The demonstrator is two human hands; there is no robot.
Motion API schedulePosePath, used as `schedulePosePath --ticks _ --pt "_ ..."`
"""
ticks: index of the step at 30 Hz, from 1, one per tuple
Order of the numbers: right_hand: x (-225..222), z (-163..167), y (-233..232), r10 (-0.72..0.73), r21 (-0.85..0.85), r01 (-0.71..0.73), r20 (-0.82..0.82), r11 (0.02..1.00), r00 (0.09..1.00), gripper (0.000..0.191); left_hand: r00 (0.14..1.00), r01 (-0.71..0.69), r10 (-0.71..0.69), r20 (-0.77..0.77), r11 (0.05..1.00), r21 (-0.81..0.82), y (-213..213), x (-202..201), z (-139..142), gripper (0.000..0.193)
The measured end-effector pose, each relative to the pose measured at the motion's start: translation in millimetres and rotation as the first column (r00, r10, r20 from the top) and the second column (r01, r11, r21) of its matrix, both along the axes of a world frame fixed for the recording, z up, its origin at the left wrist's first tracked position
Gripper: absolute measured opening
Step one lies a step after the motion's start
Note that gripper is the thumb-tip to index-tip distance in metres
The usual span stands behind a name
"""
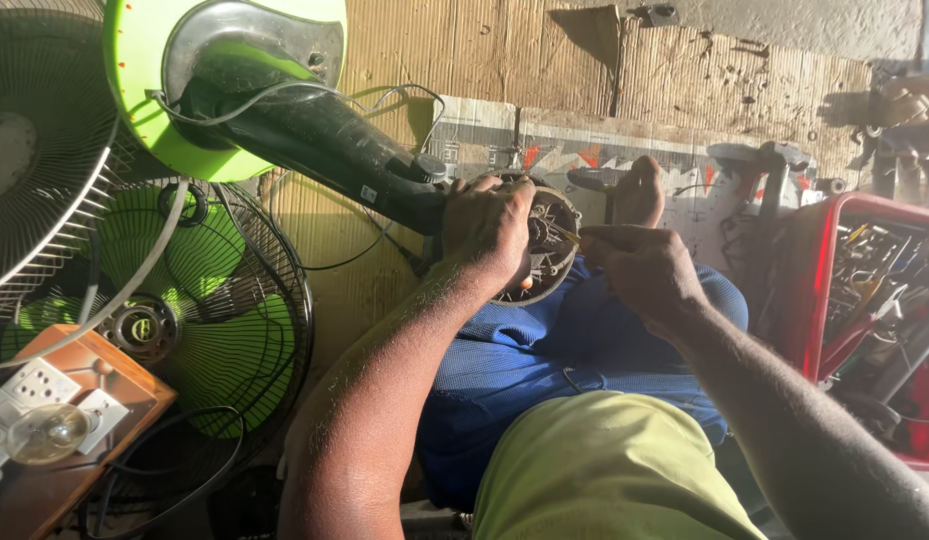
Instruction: The person sits on the floor and uses a screwdriver to work on the internal components of a disassembled electric fan motor. They manipulate the motor housing and wires while seated, with a red toolbox and other fans visible nearby.
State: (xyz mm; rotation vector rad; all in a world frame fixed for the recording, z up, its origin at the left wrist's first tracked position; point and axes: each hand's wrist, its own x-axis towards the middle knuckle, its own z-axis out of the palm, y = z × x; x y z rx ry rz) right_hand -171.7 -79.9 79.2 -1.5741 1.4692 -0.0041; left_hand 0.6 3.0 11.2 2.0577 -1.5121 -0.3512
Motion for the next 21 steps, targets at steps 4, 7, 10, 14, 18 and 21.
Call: schedulePosePath --ticks 4,7,10,14,18,21 --pt "4.2 -0.7 -13.0 0.107 -0.024 -0.111 -0.129 0.994 0.986 0.029 0.999 -0.012 0.012 0.03 1.0 -0.005 -10.1 0.8 -8.8 0.008" --pt "7.2 -1.1 -23.1 0.237 -0.055 -0.246 -0.132 0.968 0.962 0.028 1.0 -0.012 0.011 0.026 1.0 0.02 -15.7 3.2 -6.7 0.014" --pt "7.3 -7.4 -36.0 0.296 -0.053 -0.31 -0.188 0.949 0.937 0.029 0.999 0.039 -0.039 0.0 0.997 0.067 -13.9 6.2 6.6 0.031" --pt "12.6 -26.8 -71.2 0.423 -0.011 -0.423 -0.014 0.906 0.906 0.028 0.997 0.037 -0.036 -0.062 0.999 0.028 -24.6 7.0 23.2 0.049" --pt "36.0 -25.2 -109.4 0.35 0.294 -0.27 -0.262 0.917 0.899 0.025 0.997 0.031 -0.024 -0.072 0.995 0.09 -55.0 -0.5 9.7 0.069" --pt "42.4 -17.8 -84.2 0.403 0.016 -0.423 -0.334 0.906 0.852 0.023 0.999 0.014 -0.014 0.038 1.0 0.004 -59.9 -2.2 -8.5 0.055"
